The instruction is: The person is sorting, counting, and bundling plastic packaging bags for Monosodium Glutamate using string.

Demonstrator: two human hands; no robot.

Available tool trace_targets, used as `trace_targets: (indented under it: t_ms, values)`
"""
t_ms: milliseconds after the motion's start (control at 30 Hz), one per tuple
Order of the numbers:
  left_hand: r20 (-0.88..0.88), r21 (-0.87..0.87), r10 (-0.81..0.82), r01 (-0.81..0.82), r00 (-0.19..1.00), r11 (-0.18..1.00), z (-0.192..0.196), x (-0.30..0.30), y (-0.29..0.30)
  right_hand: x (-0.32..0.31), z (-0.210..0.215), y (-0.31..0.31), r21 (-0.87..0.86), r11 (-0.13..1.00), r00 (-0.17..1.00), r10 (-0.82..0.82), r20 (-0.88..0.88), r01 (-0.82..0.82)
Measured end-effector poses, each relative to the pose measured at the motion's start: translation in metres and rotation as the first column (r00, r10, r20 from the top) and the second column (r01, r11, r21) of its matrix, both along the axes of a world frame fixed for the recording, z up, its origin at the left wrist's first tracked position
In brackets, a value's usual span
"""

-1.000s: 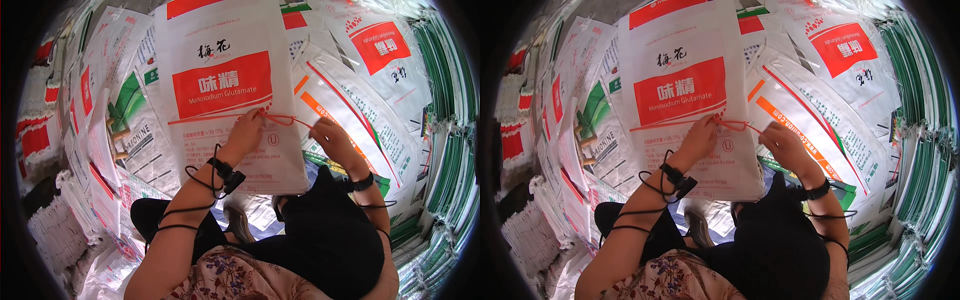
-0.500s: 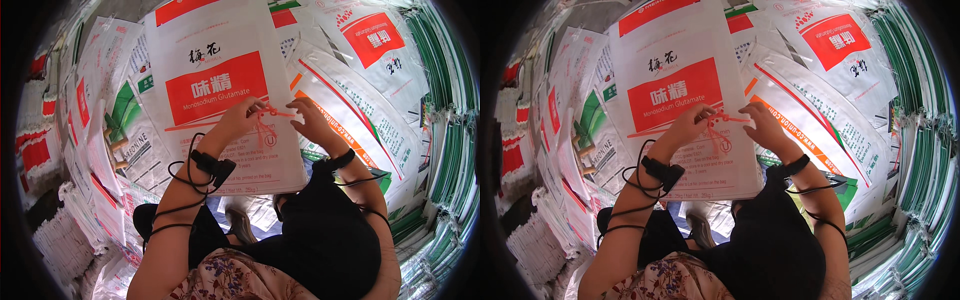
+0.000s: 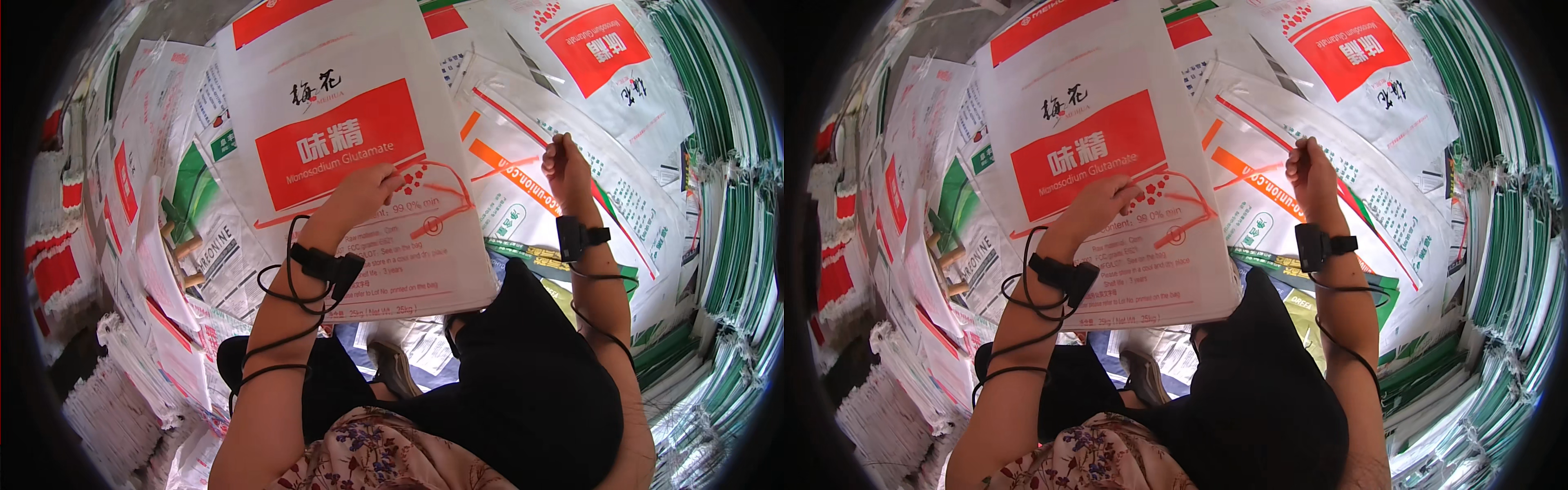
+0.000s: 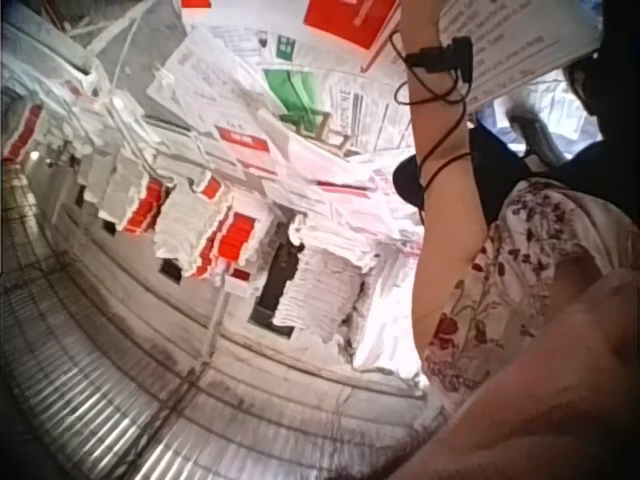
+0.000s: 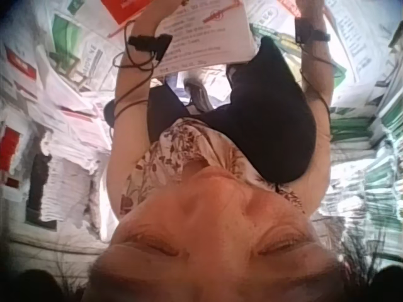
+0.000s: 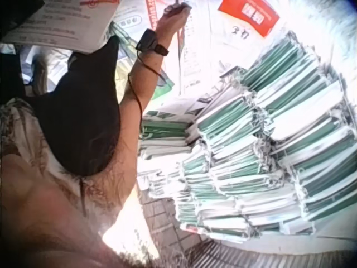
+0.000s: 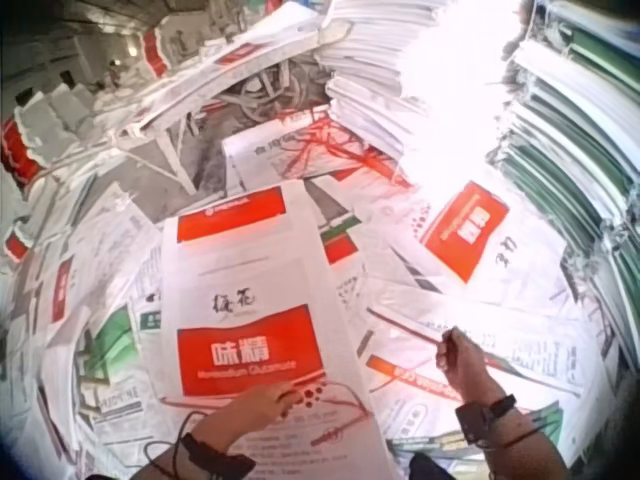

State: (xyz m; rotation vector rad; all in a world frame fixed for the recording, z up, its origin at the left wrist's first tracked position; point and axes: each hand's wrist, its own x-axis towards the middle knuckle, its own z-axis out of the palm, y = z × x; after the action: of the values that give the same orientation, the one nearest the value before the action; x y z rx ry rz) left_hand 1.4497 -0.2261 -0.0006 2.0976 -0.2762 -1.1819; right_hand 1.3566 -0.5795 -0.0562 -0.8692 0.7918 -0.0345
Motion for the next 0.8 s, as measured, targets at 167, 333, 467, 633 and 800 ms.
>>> trace_targets:
  t_ms: [167, 333, 467, 633, 800]
  values:
    - [0.236, -0.107, -0.067, 0.095, 0.969, 0.990, -0.006, -0.004, -0.047, 0.000, 0.006, 0.020, -0.621, 0.753, 0.976, 0.145, -0.162, -0.215]
    - [0.262, -0.176, -0.084, 0.133, 0.961, 0.975, -0.004, 0.011, -0.094, 0.007, 0.056, 0.083, -0.381, 0.700, 0.781, 0.616, -0.108, -0.605]
    - [0.036, -0.224, 0.055, -0.046, 0.998, 0.974, -0.008, 0.024, -0.115, 0.023, 0.022, 0.050, -0.316, 0.632, 0.697, 0.698, -0.164, -0.708]
    - [-0.085, -0.310, 0.343, -0.352, 0.935, 0.883, -0.026, 0.015, -0.118, 0.043, 0.061, 0.022, -0.979, -0.146, 0.947, 0.307, 0.090, 0.140]
    - [-0.119, -0.250, 0.360, -0.379, 0.925, 0.891, -0.065, -0.015, -0.119, -0.008, 0.013, 0.067, -0.863, -0.328, 0.602, 0.621, -0.503, -0.383]
